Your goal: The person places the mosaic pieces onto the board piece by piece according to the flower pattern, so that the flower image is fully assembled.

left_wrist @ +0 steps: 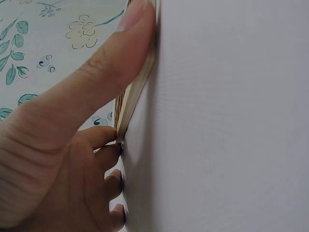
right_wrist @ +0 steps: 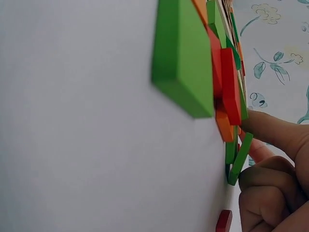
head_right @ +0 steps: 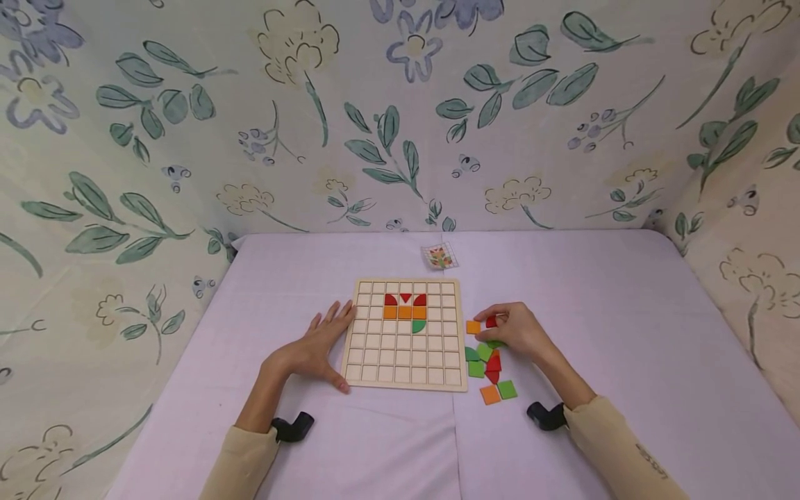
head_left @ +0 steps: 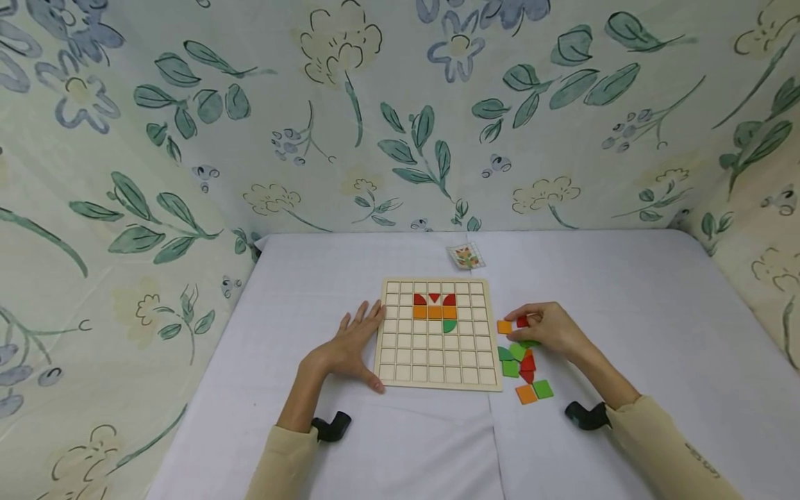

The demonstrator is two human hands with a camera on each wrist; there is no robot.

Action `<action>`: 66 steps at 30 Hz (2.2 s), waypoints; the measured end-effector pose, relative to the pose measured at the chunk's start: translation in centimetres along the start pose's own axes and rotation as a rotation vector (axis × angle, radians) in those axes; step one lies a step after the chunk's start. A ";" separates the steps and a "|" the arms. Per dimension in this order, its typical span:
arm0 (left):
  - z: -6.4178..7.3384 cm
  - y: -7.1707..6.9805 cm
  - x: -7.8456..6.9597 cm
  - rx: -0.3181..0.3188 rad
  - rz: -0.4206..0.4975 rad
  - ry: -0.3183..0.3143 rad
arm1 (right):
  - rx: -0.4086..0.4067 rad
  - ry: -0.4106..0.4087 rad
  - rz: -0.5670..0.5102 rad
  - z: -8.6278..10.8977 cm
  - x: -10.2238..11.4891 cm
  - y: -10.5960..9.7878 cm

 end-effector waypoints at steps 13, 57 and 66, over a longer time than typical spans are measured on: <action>-0.1 0.0 0.1 -0.003 0.010 0.002 | 0.012 -0.031 0.010 -0.2 0.1 0.1; 0.1 0.2 0.4 0.001 0.004 0.004 | 0.070 -0.129 -0.110 -0.5 6.3 5.4; 0.1 0.1 0.3 -0.002 0.002 0.007 | 0.113 -0.119 -0.121 -1.1 7.9 7.7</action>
Point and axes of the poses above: each hand's wrist, its own z-axis away from the middle knuckle, its own y-axis out of the palm, x = y × z, the point moved 2 cm from there along -z, towards the middle knuckle, and after that the axes turned 5 degrees about y, right-handed, at the moved point
